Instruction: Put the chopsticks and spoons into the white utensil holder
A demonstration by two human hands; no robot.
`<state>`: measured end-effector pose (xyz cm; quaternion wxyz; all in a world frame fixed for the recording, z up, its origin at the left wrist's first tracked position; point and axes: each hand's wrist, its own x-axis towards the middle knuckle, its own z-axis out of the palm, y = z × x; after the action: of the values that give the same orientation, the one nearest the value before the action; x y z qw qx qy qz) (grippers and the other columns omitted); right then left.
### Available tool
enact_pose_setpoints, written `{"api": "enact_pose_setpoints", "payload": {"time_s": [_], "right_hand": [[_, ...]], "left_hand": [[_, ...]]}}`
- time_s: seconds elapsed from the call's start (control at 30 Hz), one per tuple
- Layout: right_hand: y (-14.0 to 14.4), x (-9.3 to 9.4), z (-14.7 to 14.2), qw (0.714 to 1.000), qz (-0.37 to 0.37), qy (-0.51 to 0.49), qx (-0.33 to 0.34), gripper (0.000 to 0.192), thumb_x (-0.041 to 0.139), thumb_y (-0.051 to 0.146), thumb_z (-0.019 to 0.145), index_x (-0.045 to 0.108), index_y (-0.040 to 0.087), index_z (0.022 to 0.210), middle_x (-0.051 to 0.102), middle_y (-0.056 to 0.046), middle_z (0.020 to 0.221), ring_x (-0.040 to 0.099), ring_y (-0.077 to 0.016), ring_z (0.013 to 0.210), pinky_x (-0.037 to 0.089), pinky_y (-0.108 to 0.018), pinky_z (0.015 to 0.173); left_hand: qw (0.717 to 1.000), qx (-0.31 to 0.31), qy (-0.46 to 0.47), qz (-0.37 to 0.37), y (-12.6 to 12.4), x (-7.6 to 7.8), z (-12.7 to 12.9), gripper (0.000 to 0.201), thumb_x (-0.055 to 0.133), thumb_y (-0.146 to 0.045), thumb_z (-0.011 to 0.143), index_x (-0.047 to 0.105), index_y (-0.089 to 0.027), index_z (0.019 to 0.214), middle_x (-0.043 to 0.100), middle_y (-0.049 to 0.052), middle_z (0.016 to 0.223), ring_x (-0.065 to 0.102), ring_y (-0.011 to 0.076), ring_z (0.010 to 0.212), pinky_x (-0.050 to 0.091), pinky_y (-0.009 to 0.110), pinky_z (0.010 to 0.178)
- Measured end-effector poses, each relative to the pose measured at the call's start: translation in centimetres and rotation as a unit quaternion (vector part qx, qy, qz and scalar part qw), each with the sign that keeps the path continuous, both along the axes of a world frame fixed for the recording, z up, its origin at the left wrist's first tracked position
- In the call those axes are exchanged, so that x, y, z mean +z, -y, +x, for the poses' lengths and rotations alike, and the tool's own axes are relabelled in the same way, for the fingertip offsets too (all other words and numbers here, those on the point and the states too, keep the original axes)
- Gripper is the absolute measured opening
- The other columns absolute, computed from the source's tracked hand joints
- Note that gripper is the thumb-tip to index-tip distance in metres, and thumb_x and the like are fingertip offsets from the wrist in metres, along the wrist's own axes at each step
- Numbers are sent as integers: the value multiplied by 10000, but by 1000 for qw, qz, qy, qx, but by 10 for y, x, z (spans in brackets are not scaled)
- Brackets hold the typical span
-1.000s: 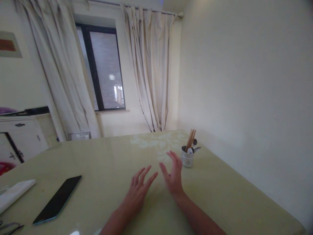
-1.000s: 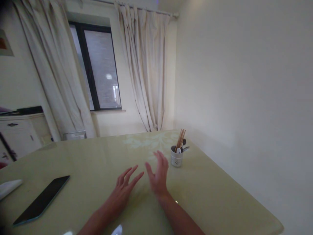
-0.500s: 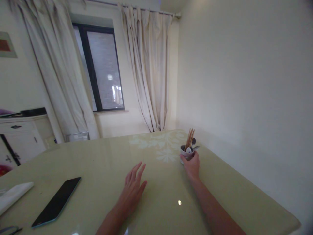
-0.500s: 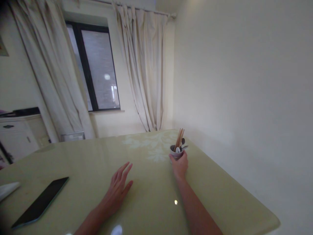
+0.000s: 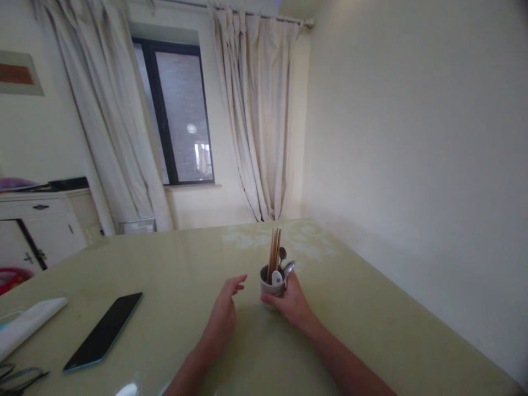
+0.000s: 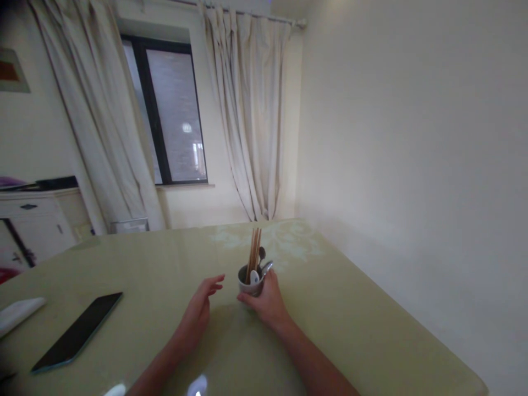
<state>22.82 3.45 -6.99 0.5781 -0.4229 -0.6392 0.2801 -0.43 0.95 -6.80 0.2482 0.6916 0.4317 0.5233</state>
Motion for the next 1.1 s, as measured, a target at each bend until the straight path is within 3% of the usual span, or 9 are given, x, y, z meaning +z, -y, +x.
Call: {"api": "enact_pose_setpoints", "payload": {"time_s": [0.13,0.27,0.37,0.47,0.6,0.7,0.9,1.0,1.1], "right_hand": [[26,12,-25,995,-11,27,97,896,1003,445,590,616,201,1360,647,-139,1330,611,-387,1249,478,-568,1103],[42,20,-38,983,7,56,177,955,1029,428,561,629,248,1410,621,-129,1395,575,-400,1298,429,-571,1150],[47,20,-43,980,2,71,185,1042,1040,445,526,607,251,1453,611,-138,1391,568,-420,1281,438,-586,1134],[47,16,-44,980,1,76,186,1118,1036,494,513,561,251,1495,596,-150,1404,548,-437,1299,428,-602,1142],[45,12,-43,979,5,74,188,1092,1016,555,529,565,253,1477,610,-151,1387,565,-439,1287,434,-596,1139],[46,16,-40,973,29,117,197,1122,987,612,555,527,277,1522,589,-156,1445,549,-448,1320,424,-597,1150],[43,33,-26,942,111,243,204,1075,865,748,664,487,286,1557,568,-143,1526,520,-424,1392,400,-530,1201],[37,32,-16,943,141,229,196,1007,646,902,762,515,242,1512,618,-167,1422,600,-384,1279,481,-495,1116],[32,28,-8,958,143,179,171,882,392,941,863,620,224,1324,653,-144,1220,648,-328,1096,547,-448,960]], "left_hand": [[990,17,127,-63,3,20,5,414,532,-457,976,660,-212,1283,762,122,1174,723,263,1053,574,455,976],[983,-7,154,-103,8,48,11,507,588,-611,961,683,-207,1252,774,105,1167,728,265,1060,576,403,945],[988,-39,113,-103,1,71,14,482,648,-643,917,726,-191,1062,782,65,994,727,240,922,576,341,827],[989,-92,12,-111,-13,95,9,481,678,-652,886,712,-173,857,733,28,804,675,206,777,535,302,717],[955,-230,-60,-178,-25,126,-2,473,700,-616,875,765,-152,946,776,49,886,686,217,851,534,324,813],[929,-275,-81,-234,-27,139,-8,446,700,-578,883,784,-150,972,787,51,890,688,205,834,518,310,802],[936,-229,-168,-210,-23,148,-18,432,645,-550,910,769,-161,769,702,-3,701,595,162,672,416,257,642],[947,-180,-187,-186,-19,155,-23,425,633,-533,904,767,-168,733,681,-8,665,593,170,658,407,258,620],[960,-141,-183,-160,-13,165,-25,412,627,-523,901,772,-180,726,688,-6,654,622,186,675,435,264,628]]}}
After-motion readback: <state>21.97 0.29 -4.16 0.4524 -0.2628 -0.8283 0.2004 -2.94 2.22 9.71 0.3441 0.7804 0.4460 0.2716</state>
